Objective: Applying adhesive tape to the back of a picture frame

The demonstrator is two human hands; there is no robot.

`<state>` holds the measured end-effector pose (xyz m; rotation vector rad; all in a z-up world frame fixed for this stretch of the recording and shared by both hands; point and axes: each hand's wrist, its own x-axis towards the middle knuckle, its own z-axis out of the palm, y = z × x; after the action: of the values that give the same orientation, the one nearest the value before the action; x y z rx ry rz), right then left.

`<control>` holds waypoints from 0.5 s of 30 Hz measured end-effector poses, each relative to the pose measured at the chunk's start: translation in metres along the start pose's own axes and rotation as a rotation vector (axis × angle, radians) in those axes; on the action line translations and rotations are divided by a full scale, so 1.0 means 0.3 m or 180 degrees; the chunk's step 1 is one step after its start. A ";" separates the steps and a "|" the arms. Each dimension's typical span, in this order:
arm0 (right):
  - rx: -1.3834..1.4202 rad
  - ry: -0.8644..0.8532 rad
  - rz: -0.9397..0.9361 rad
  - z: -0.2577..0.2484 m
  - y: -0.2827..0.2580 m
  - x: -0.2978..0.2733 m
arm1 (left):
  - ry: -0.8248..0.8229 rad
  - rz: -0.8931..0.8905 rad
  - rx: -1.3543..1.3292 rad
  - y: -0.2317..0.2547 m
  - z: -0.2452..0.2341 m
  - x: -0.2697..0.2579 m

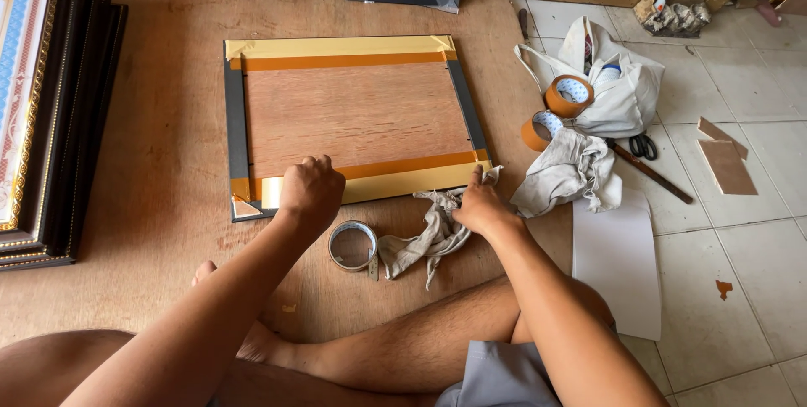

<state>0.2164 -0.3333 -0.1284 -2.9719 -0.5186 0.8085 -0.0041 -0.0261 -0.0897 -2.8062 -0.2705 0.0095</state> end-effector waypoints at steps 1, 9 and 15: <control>-0.0004 0.0007 0.0001 -0.049 -0.024 -0.055 | 0.0007 -0.0003 -0.0003 0.000 0.002 0.005; -0.0047 -0.0104 0.0080 -0.079 -0.082 -0.147 | 0.0079 -0.0022 0.0018 0.008 0.017 0.009; 0.0042 0.0051 0.0202 -0.072 0.003 -0.036 | 0.0077 -0.0017 0.0015 0.005 0.017 0.009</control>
<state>0.2186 -0.3362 -0.1046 -2.9943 -0.4185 0.7887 -0.0012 -0.0254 -0.0949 -2.7988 -0.2721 -0.0250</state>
